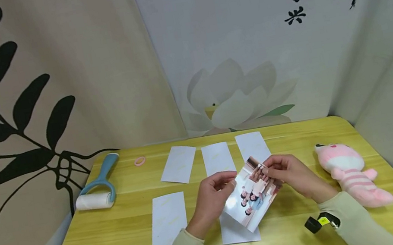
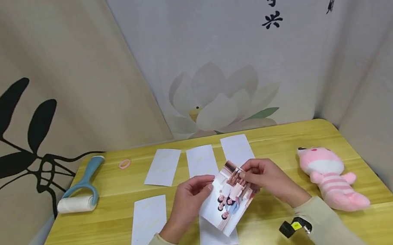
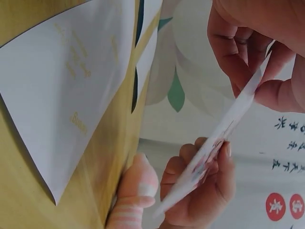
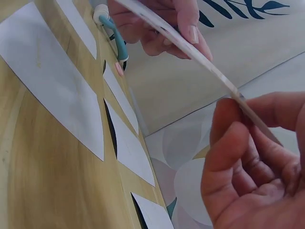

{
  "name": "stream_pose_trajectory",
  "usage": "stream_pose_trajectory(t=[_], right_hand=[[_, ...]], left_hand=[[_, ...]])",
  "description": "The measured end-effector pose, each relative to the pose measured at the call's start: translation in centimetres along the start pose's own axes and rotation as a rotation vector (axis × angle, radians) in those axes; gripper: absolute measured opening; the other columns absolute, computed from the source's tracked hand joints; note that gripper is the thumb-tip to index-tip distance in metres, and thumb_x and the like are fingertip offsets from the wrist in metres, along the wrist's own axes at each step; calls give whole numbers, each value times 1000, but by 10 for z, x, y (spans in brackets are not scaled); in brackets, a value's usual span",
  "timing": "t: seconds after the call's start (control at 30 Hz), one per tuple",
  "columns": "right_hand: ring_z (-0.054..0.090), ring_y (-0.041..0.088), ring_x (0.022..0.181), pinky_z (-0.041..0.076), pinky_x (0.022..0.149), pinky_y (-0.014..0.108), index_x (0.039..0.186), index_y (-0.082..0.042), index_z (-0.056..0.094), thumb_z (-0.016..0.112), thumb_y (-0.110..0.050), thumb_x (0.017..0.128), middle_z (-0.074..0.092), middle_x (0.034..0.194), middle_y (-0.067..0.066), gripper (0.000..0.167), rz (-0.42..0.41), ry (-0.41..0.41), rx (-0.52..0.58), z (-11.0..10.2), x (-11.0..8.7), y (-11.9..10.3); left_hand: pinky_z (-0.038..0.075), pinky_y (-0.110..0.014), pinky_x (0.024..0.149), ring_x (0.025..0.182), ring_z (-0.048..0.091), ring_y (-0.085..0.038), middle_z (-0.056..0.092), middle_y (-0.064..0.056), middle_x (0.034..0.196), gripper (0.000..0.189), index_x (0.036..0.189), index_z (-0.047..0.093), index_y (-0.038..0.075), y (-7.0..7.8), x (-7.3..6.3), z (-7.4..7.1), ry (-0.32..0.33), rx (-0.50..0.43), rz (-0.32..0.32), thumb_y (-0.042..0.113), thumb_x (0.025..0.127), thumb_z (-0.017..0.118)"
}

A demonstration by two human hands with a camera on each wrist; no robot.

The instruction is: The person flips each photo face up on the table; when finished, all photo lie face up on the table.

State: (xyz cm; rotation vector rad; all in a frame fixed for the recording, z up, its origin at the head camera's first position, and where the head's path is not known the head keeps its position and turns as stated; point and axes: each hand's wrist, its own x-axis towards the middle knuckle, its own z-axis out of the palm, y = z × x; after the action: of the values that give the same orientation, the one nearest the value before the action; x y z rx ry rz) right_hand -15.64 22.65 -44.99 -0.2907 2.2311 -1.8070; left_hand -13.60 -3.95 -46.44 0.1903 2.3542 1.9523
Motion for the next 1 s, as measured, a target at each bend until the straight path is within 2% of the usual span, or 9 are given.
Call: stream_pose_trajectory(t=[0.07, 0.23, 0.37, 0.53, 0.63, 0.73, 0.83, 1.0], right_hand=[[65, 10, 76, 58, 62, 26, 117, 10, 63, 66, -14, 105, 70, 90, -1, 28, -12, 25, 11, 1, -3, 0], [67, 9, 79, 60, 65, 27, 115, 8, 61, 66, -15, 106, 70, 91, -3, 26, -34, 131, 62, 5, -11, 1], [67, 9, 81, 60, 67, 25, 111, 4, 61, 67, -15, 105, 70, 90, -4, 21, -18, 201, 126, 10, -18, 2], [68, 9, 81, 61, 67, 24, 108, -1, 62, 67, -13, 105, 70, 90, -3, 14, -20, 221, 202, 15, -24, 6], [68, 9, 81, 62, 67, 25, 108, 2, 61, 67, -9, 104, 69, 91, -3, 13, -44, 207, 232, 16, -27, 7], [69, 8, 83, 63, 68, 27, 113, 6, 60, 66, -9, 105, 71, 93, -4, 18, -73, 189, 178, 14, -27, 5], [72, 10, 86, 64, 71, 30, 122, 8, 61, 67, -13, 105, 75, 100, -2, 27, -96, 166, 71, 10, -25, 1], [73, 14, 90, 62, 79, 27, 127, -1, 67, 72, -21, 102, 75, 108, 4, 32, -104, 97, -85, 3, -15, -4]], left_hand=[[54, -22, 82, 97, 66, -15, 76, -4, 108, 21, 120, 78, 12, -1, -1, -2, 22, -30, -9, 16, 100, 73], [58, -25, 75, 94, 65, -17, 73, -7, 113, 24, 123, 73, 12, -5, -3, -6, 99, -120, -96, 19, 101, 73], [62, -28, 72, 89, 66, -17, 70, -12, 108, 25, 122, 68, 5, -10, -4, -7, 113, -194, -141, 16, 101, 73], [61, -27, 71, 87, 64, -16, 69, -11, 106, 23, 118, 68, 1, -12, -5, -8, 105, -210, -150, 15, 100, 73], [60, -27, 71, 87, 64, -16, 69, -10, 106, 22, 118, 69, 3, -12, -6, -9, 106, -202, -155, 15, 100, 73], [58, -26, 70, 88, 63, -17, 69, -9, 106, 21, 119, 70, 5, -12, -5, -11, 103, -183, -155, 17, 101, 73], [56, -24, 73, 92, 61, -18, 68, -8, 107, 22, 120, 72, 8, -11, -4, -13, 92, -162, -146, 18, 101, 73], [54, -25, 84, 101, 60, -20, 69, -7, 110, 23, 122, 76, 10, -9, 0, -16, 18, -108, -105, 18, 101, 72]])
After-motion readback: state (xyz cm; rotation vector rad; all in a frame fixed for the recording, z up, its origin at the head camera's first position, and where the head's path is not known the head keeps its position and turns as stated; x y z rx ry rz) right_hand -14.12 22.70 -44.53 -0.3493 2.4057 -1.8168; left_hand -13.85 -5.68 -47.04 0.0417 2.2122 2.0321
